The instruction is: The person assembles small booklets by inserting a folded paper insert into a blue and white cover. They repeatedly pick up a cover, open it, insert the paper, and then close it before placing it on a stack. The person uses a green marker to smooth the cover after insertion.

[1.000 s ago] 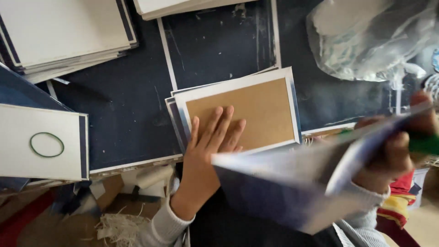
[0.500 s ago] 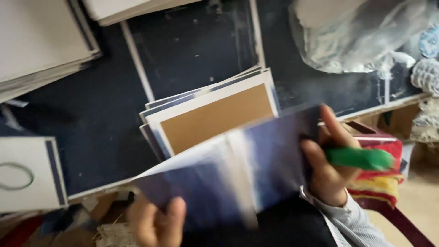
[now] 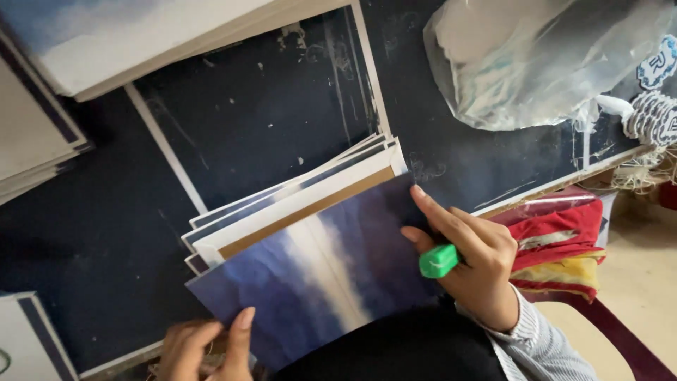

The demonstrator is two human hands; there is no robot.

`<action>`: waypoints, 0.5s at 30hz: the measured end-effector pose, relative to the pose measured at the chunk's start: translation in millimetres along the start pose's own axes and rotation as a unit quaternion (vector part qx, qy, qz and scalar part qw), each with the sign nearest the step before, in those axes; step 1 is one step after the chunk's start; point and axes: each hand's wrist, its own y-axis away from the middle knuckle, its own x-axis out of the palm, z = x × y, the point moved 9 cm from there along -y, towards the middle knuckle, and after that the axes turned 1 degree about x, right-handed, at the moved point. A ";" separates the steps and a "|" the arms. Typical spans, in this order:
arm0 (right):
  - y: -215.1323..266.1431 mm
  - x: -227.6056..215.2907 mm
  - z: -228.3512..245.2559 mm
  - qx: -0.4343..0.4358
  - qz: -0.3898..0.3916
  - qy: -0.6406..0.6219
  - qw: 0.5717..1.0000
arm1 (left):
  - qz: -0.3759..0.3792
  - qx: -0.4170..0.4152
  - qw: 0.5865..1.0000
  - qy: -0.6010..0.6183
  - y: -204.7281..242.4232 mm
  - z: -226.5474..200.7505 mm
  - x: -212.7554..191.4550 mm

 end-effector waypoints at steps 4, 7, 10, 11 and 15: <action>-13.1 6.4 -1.7 0.011 0.021 0.003 1.000 | 0.015 -0.077 0.996 -0.045 -4.5 10.6 0.3; -18.0 11.5 -5.5 0.013 0.033 0.001 0.999 | 0.038 -0.103 0.992 -0.060 -3.7 13.0 4.3; -17.4 15.8 -9.7 0.020 0.043 0.009 0.999 | 0.053 -0.122 0.988 -0.076 0.2 18.7 8.1; -16.9 17.1 -11.9 0.026 0.048 0.019 0.998 | 0.048 -0.104 0.991 -0.074 -0.3 16.9 8.5; -18.6 19.0 -12.5 0.043 0.062 0.004 0.997 | 0.046 -0.127 0.987 -0.091 5.8 23.9 8.7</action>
